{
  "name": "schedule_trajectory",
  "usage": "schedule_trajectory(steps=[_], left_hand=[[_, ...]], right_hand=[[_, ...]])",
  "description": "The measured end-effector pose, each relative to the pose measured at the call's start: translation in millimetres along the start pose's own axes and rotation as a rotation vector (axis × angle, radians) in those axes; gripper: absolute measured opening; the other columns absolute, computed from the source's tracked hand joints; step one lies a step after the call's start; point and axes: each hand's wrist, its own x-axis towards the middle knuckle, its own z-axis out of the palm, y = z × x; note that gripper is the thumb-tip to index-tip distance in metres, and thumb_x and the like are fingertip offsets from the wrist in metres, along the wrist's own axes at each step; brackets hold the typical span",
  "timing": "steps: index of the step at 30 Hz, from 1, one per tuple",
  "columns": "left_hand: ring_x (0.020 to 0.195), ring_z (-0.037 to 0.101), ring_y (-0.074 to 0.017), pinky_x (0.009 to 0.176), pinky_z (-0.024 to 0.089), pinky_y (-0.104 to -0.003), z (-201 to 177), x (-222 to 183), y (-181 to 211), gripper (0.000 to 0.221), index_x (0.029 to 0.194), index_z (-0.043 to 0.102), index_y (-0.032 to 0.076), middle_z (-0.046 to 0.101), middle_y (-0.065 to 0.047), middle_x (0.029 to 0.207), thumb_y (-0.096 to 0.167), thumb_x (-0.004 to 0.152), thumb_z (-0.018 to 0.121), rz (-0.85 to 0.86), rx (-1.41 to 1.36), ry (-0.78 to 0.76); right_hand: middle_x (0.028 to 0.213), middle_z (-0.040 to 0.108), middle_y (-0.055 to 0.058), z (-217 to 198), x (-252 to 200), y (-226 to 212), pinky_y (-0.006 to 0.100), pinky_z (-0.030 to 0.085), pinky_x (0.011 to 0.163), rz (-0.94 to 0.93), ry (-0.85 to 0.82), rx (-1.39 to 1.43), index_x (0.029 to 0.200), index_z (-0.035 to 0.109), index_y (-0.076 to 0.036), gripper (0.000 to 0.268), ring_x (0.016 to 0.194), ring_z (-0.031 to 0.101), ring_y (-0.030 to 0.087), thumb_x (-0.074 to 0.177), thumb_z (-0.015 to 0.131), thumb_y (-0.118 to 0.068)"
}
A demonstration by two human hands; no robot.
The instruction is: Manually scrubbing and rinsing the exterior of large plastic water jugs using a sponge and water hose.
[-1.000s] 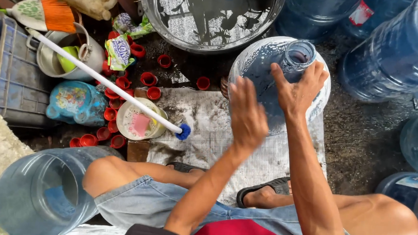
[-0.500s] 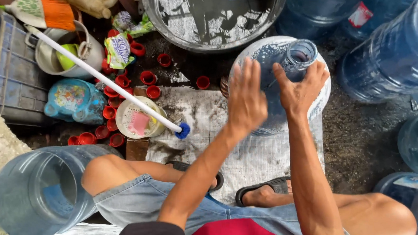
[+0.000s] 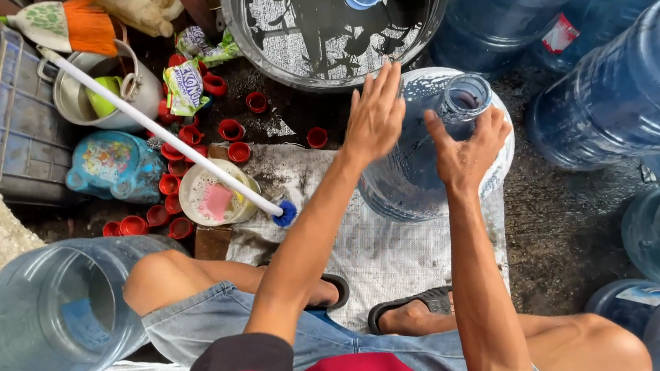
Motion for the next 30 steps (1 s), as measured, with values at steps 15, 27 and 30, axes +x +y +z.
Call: schedule_trajectory(steps=[15,27,30], left_hand=[[0.144,0.014,-0.0312,0.114,0.006,-0.058,-2.8,46.7,18.6,0.063,0.145,0.029,0.019,0.023,0.003,0.154,0.038,0.086,0.024,0.049,-0.083,-0.12],[0.146,0.0,-0.0288,0.115,-0.004,-0.044,28.6,-118.3,12.1,0.066,0.151,0.01,0.015,0.005,-0.009,0.159,0.019,0.089,0.029,0.329,0.188,0.367],[0.146,0.005,-0.0299,0.118,0.005,-0.045,17.4,-83.6,3.6,0.057,0.152,0.016,0.015,0.013,-0.01,0.157,0.028,0.097,0.023,0.225,0.053,0.412]], right_hand=[[0.101,0.047,0.013,-6.2,-0.5,-14.2,0.043,0.034,0.088,-0.057,-0.044,-0.022,0.108,0.06,-0.002,0.053,0.099,0.039,0.029,0.081,0.07,-0.046],[0.097,0.045,0.007,1.7,-2.5,9.8,0.046,0.03,0.092,-0.003,-0.029,0.014,0.107,0.057,-0.007,0.06,0.1,0.042,0.026,0.078,0.078,-0.055],[0.099,0.047,0.008,1.4,-5.5,10.0,0.047,0.031,0.089,-0.048,-0.018,0.011,0.108,0.057,-0.007,0.061,0.099,0.043,0.027,0.078,0.08,-0.054]])
